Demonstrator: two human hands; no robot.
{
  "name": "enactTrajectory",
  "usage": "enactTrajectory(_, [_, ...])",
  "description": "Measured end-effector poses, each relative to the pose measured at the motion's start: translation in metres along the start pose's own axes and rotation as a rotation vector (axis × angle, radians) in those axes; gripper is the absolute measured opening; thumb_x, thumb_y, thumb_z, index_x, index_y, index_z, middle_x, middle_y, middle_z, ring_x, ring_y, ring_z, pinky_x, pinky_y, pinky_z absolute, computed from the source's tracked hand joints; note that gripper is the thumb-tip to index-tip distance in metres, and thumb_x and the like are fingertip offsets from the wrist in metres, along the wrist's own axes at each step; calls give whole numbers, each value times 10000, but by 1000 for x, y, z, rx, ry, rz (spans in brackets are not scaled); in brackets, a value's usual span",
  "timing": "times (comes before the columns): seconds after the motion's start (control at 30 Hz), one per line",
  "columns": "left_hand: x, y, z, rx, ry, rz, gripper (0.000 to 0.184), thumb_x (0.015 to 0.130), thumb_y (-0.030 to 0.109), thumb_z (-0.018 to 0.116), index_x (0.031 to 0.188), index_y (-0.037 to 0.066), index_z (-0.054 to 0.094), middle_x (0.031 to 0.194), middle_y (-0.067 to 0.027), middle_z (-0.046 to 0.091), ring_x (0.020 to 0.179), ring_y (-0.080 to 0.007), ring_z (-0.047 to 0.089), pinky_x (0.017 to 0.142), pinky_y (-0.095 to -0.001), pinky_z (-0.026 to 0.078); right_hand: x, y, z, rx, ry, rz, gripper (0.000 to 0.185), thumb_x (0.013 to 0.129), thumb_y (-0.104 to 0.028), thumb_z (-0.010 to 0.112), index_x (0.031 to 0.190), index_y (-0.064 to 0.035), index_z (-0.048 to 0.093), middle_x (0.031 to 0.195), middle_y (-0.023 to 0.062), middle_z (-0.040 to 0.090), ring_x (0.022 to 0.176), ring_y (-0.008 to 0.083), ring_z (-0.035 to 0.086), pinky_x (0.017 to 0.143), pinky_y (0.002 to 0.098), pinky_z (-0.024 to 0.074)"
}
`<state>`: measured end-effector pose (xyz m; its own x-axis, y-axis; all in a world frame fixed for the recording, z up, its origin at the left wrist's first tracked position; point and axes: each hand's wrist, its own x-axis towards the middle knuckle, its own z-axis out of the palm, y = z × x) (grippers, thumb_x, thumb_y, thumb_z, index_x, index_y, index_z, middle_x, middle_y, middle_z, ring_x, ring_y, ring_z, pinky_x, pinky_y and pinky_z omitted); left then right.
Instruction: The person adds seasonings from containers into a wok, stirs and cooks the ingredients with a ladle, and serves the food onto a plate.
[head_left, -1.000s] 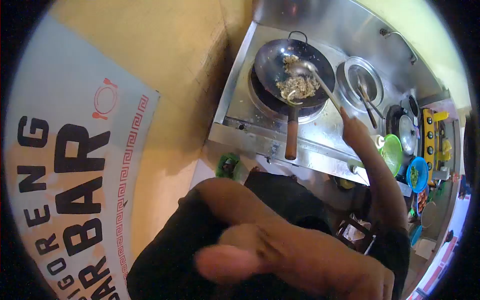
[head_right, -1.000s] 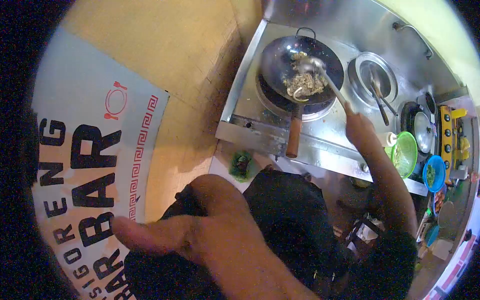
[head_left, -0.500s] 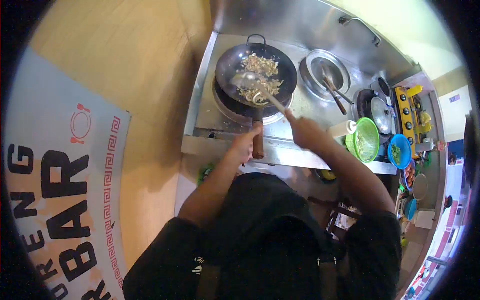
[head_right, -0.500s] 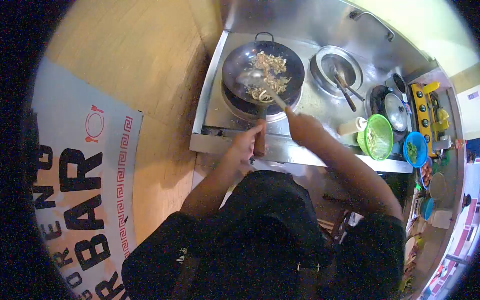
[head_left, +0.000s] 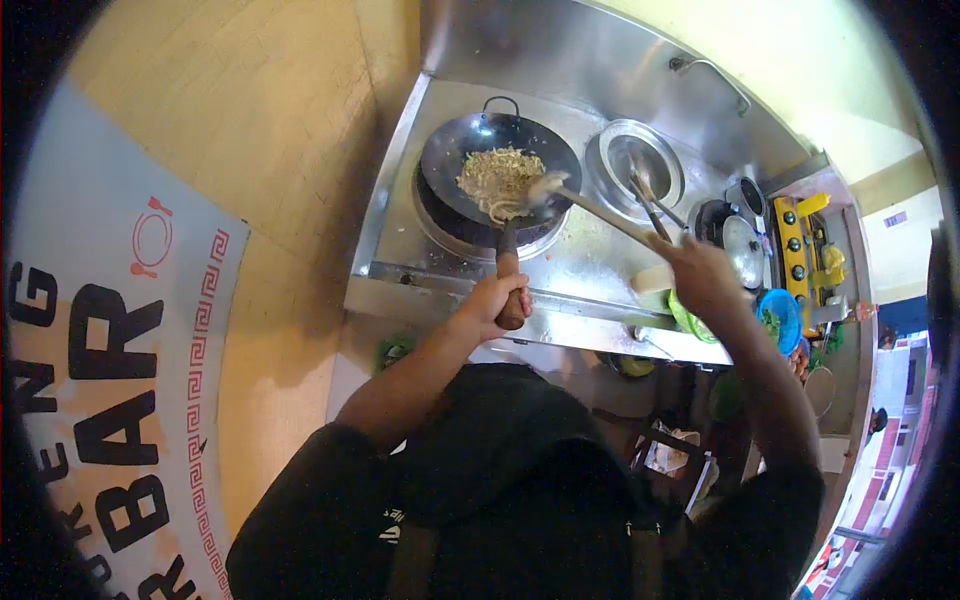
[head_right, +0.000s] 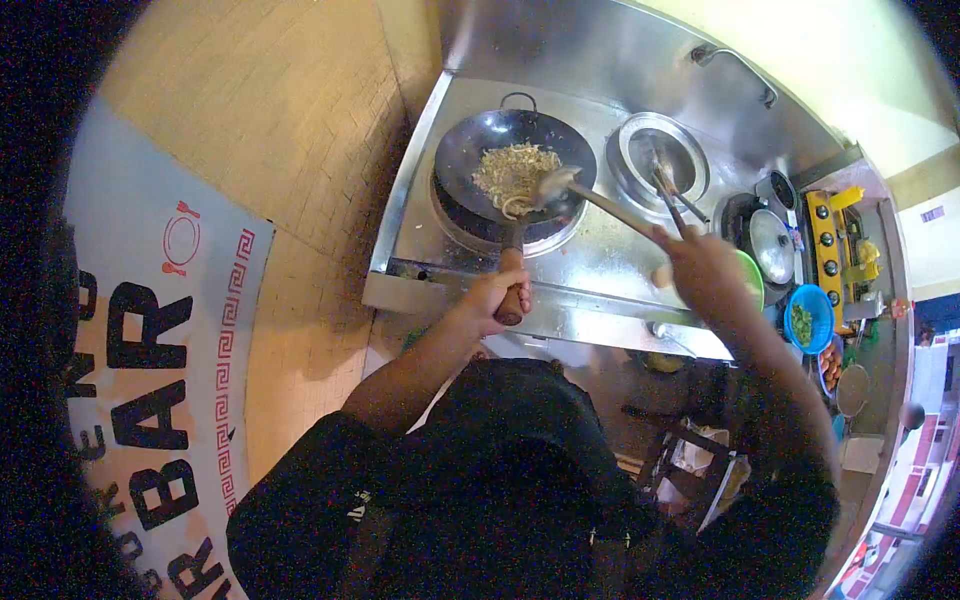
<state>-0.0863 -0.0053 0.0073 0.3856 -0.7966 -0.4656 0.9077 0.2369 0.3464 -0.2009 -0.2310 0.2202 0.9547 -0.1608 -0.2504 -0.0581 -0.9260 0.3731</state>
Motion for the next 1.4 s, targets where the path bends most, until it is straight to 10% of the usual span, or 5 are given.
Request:
enactTrajectory(0.27, [20, -19, -53, -14, 12, 64, 103, 825, 107, 604, 801, 62, 514, 653, -38, 509, 549, -152, 531, 572, -362, 510, 114, -71, 104, 879, 135, 192, 629, 748, -34, 443, 1370, -29, 349, 984, 328, 589, 913, 464, 587, 832, 484, 463])
enactTrajectory(0.5, [12, -10, -65, 139, -22, -82, 117, 823, 127, 611, 802, 57, 519, 656, -37, 505, 532, -155, 521, 515, -351, 490, 36, -105, 63, 373, -147, -36, 661, 828, -35, 440, 1446, -151, 237, 865, 273, 611, 738, 389, 640, 654, 468, 518])
enactTrajectory(0.83, [-7, -5, -2, 37, -4, 28, 128, 846, 121, 597, 783, 46, 514, 659, -29, 498, 570, -120, 508, 536, -288, 463, 13, 4, -16, -112, 125, -101, 537, 836, -89, 499, 1349, -213, 401, 865, 144, 612, 691, 276, 646, 552, 382, 524])
enactTrajectory(1.03, [24, -17, -46, -82, -49, 32, 97, 805, 79, 597, 801, 43, 507, 641, -53, 493, 534, -157, 507, 508, -315, 463, 70, -23, 103, 524, -18, 121, 592, 810, -88, 484, 1384, -123, 344, 953, 314, 600, 893, 429, 607, 797, 508, 469])
enactTrajectory(1.4, [25, -31, -67, 90, 41, 108, 117, 824, 82, 609, 843, 68, 494, 634, -40, 495, 505, -157, 529, 450, -333, 465, 108, -102, 91, 1039, 1, 166, 424, 883, -218, 500, 1275, -57, 476, 801, 202, 639, 680, 355, 628, 647, 450, 506])
